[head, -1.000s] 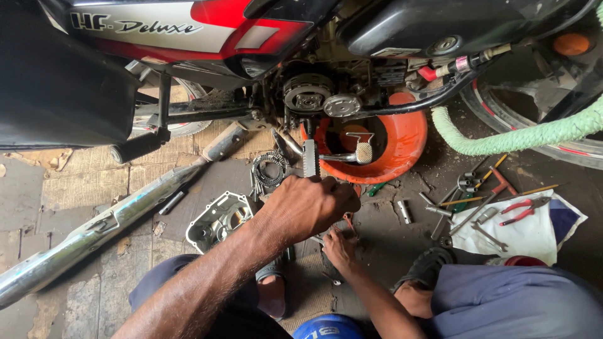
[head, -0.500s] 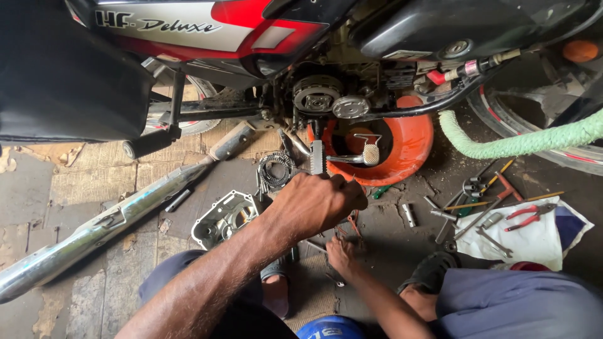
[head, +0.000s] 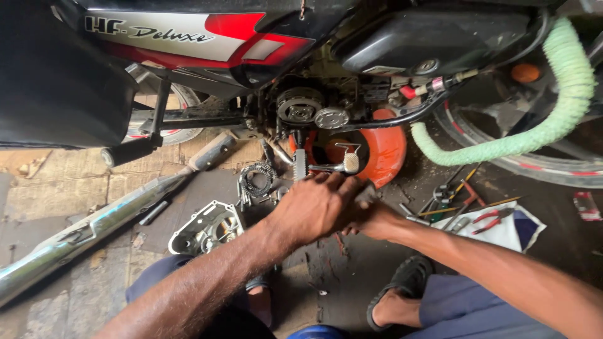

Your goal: Clean and repair motorcycle engine components using tools and a cloth.

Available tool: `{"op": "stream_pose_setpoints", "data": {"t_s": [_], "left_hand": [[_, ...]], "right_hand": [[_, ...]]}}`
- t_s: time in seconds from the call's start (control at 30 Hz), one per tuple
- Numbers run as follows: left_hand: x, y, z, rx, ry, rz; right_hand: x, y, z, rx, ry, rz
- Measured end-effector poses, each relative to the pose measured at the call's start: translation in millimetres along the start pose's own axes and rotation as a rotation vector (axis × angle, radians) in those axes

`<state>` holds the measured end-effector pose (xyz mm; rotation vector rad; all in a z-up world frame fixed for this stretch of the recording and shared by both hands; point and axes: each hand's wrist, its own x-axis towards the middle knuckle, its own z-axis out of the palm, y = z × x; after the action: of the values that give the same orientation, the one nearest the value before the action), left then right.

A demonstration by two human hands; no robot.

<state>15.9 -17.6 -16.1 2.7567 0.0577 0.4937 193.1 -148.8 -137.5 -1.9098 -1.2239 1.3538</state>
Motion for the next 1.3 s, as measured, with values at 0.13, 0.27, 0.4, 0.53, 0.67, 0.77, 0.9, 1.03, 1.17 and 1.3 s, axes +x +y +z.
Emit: {"op": "stream_pose_setpoints", "data": {"t_s": [0.13, 0.27, 0.4, 0.53, 0.67, 0.77, 0.9, 1.03, 1.17, 1.3], "left_hand": [[-3, 30, 2, -0.048, 0.124, -0.018], [-7, 15, -4, 0.066, 0.108, 0.226], [-8, -36, -10, 0.274, 0.165, 0.057], [4, -72, -61, -0.385, 0.061, -0.922], [-5, -89, -34, -1.103, 0.592, -0.688], [13, -39, -21, -1.480, 0.589, -0.796], [25, 5, 21, -1.357, 0.340, -0.778], [25, 30, 29, -1.405, 0.227, -0.811], [18, 27, 45, -1.364, 0.189, -0.804], [22, 23, 19, -1.384, 0.165, -0.825]], "right_hand": [[-64, -39, -21, -0.028, 0.448, -0.259], [-99, -58, -17, -0.276, 0.474, -0.038], [-116, -84, -23, -0.021, 0.338, -0.045], [-114, -75, -32, -0.012, 0.362, -0.093], [-105, -58, -36, 0.245, 0.401, -0.053], [-98, -67, -33, 0.316, 0.463, -0.068], [-84, -65, -17, 0.282, 0.528, -0.090], [-77, -52, -10, 0.357, 0.529, -0.192], [-86, -69, -21, 0.267, 0.608, -0.208], [-105, -105, -26, -0.510, 0.738, -0.362]]}}
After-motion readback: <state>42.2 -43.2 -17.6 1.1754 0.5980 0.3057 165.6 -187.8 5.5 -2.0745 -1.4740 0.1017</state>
